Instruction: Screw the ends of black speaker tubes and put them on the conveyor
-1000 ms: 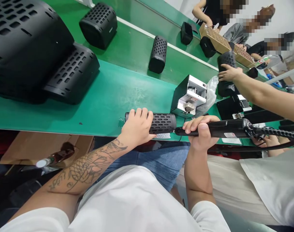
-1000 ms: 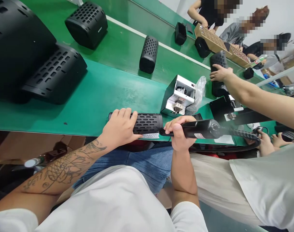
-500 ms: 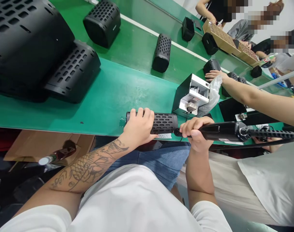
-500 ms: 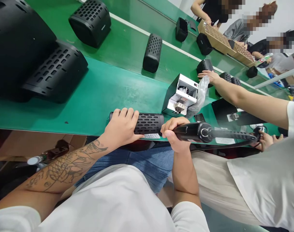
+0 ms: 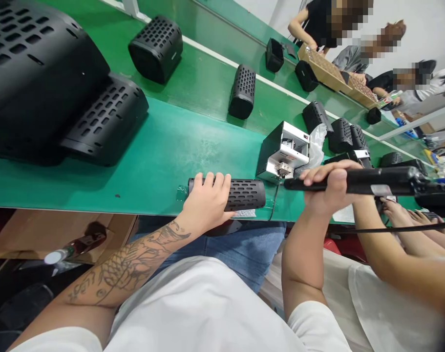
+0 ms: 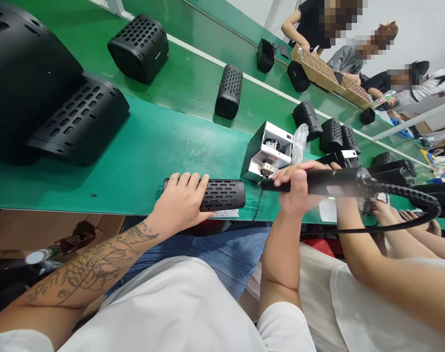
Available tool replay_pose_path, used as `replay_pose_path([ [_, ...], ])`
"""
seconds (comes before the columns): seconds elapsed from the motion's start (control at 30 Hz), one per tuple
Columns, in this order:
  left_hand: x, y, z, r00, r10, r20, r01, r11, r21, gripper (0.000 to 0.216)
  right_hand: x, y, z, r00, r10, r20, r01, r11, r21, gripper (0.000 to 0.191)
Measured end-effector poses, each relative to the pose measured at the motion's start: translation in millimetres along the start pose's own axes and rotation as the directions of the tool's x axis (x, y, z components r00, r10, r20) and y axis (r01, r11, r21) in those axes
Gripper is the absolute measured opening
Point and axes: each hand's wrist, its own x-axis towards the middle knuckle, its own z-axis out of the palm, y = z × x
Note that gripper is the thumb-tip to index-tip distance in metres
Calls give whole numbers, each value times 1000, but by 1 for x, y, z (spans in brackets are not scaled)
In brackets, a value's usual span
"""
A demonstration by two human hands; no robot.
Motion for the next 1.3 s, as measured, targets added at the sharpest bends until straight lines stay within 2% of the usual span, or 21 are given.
replay_pose_path([
  [0.1, -10, -13, 2, 993, 60, -105, -72, 990, -121, 93, 23, 38, -1, 983, -98, -158, 76, 987, -140, 47],
  [0.23, -32, -46, 15, 963, 18, -267, -106, 942, -318, 75, 32, 72, -9, 985, -31, -172, 4, 989, -151, 53],
  [0.3, -44, -64, 28, 959, -24, -281, -105, 894, -435, 79, 27, 74, -14, 986, 16, -166, -40, 990, -139, 51],
  [0.37, -55, -80, 44, 966, -38, -255, -110, 833, -542, 93, 20, 67, -17, 987, 31, -155, -52, 990, -133, 46],
  [0.47, -63, -93, 66, 977, -57, -206, -90, 762, -641, 118, 11, 50, -17, 990, 11, -142, -27, 993, -112, 38],
  [0.53, -64, -96, 76, 982, -75, -176, -65, 734, -676, 127, 9, 41, -14, 988, -29, -151, 15, 995, -94, 34],
  [0.6, -63, -96, 82, 982, -85, -168, -57, 716, -695, 129, 13, 39, -11, 978, -89, -187, 70, 992, -103, 32],
  [0.7, -60, -95, 85, 973, -94, -210, -82, 710, -699, 129, 21, 52, -9, 962, -137, -236, 103, 983, -153, 36],
  [0.8, -60, -94, 85, 968, -89, -234, -101, 715, -692, 126, 25, 69, -12, 974, -88, -207, 50, 982, -185, 43],
  [0.9, -61, -96, 86, 972, -94, -217, -85, 720, -689, 123, 21, 72, -14, 983, -44, -179, 8, 980, -197, 47],
  [1.0, -61, -97, 87, 967, -91, -238, -96, 735, -671, 120, 14, 53, -14, 982, -36, -184, 7, 988, -156, 44],
  [1.07, -61, -92, 85, 939, -102, -328, -137, 764, -630, 111, 7, 30, -12, 984, -35, -174, 17, 994, -105, 42],
  [1.13, -60, -80, 76, 887, -148, -437, -149, 806, -573, 90, -2, 3, -8, 989, -16, -145, 8, 999, -52, 42],
  [1.2, -59, -61, 60, 843, -163, -512, -158, 836, -525, 60, -14, -25, -2, 997, 16, -80, -14, 1000, 26, 38],
  [1.27, -57, -40, 40, 846, -113, -522, -199, 840, -505, 38, -28, -49, 8, 999, 34, 19, -36, 988, 149, 28],
  [1.3, -55, -29, 31, 859, -76, -507, -228, 828, -512, 33, -34, -60, 13, 997, 30, 73, -45, 975, 216, 22],
])
